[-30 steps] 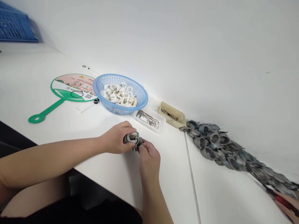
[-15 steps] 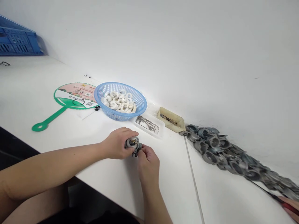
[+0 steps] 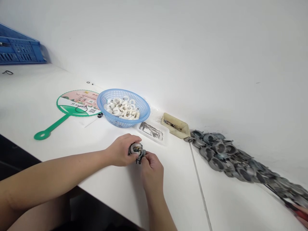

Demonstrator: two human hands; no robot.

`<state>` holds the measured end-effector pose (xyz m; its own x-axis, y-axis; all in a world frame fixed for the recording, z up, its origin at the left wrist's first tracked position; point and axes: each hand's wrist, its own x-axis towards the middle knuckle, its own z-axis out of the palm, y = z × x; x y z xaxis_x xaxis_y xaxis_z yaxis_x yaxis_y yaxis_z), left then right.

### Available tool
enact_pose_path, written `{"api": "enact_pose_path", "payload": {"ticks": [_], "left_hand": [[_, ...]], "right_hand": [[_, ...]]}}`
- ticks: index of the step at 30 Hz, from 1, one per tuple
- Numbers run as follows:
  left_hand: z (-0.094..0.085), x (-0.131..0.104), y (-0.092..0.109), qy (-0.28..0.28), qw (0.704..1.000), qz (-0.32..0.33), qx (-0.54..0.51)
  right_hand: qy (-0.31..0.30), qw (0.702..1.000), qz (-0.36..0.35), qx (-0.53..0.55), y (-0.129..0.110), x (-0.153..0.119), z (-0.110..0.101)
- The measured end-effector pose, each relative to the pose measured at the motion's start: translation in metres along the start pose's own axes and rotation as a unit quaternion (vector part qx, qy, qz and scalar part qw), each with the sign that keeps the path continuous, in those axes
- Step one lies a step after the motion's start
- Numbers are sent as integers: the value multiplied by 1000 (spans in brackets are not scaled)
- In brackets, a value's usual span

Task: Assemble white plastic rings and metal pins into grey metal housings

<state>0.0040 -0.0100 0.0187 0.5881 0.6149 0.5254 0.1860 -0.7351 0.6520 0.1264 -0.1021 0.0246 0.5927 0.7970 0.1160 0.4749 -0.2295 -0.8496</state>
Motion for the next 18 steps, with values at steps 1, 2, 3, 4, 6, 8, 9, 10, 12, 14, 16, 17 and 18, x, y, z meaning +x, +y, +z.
{"api": "enact_pose_path", "payload": {"ticks": [1, 2, 3, 4, 6, 8, 9, 10, 12, 14, 16, 17, 18], "left_hand": [[0, 0, 0, -1, 1000, -1, -3], [0, 0, 0, -2, 1000, -1, -6], [-1, 0, 0, -4, 1000, -2, -10], [-1, 0, 0, -6, 1000, -3, -13], [-1, 0, 1, -11, 1000, -5, -16], [-1, 0, 1, -13, 1000, -5, -15], [-1, 0, 1, -13, 1000, -5, -13], [-1, 0, 1, -14, 1000, -6, -12], [-2, 0, 1, -15, 1000, -11, -9], [-2, 0, 1, -15, 1000, -14, -7], [-1, 0, 0, -13, 1000, -13, -11], [-1, 0, 0, -13, 1000, -13, -15], [0, -1, -1, -12, 1000, -13, -18]], "right_hand": [[-7, 1000, 12, 3, -2, 0, -1], [-12, 1000, 23, 5, -4, -1, -1], [-16, 999, 31, 5, -6, -2, -2], [-18, 999, 34, 4, -8, -2, -2], [-21, 999, 38, 4, -10, -3, -3], [-16, 999, 39, -4, -12, -3, -4], [-9, 999, 36, -12, -13, -3, -4], [-1, 999, 29, -24, -13, -3, -5], [17, 998, 7, -52, -13, -2, -6], [27, 997, -10, -76, -14, -3, -7], [31, 995, -9, -93, -15, -4, -7], [32, 995, -3, -98, -15, -5, -7], [32, 994, 3, -101, -15, -6, -7]]}}
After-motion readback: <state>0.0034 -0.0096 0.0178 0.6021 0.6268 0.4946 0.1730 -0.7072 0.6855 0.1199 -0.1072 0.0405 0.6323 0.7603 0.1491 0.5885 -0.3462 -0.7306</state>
